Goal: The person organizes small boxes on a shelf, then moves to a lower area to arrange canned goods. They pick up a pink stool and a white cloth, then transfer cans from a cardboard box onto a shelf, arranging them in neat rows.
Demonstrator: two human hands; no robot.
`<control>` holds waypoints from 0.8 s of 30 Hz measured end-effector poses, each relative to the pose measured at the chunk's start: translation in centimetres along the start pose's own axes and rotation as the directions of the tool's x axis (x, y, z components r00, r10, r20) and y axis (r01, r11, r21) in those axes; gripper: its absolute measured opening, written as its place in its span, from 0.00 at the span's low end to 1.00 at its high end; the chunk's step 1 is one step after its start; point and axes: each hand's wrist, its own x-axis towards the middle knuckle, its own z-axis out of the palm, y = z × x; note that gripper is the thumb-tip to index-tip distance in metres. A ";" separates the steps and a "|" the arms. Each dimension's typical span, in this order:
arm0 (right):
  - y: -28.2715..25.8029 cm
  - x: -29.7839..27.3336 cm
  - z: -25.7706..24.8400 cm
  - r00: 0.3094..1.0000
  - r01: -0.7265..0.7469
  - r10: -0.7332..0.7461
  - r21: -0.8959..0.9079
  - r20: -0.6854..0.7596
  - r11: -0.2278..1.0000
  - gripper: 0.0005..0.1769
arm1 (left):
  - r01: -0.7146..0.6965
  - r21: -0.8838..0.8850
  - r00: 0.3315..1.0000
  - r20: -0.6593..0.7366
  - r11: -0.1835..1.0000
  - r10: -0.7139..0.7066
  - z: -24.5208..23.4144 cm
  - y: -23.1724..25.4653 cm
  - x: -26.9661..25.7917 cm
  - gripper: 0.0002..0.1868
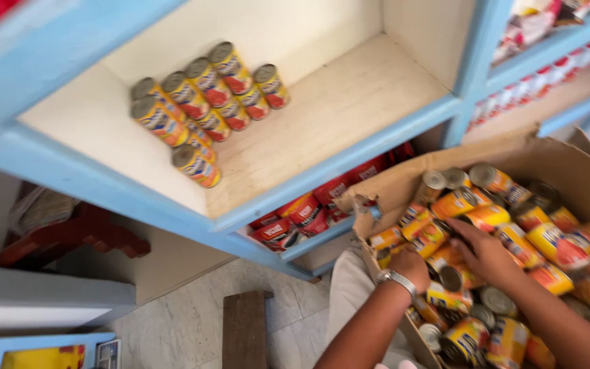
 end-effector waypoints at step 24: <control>18.5 0.8 10.4 0.978 -0.112 0.129 0.112 -0.162 0.987 0.16 | 0.091 -0.200 0.995 -0.017 0.976 -0.096 6.4 -3.7 11.0 0.42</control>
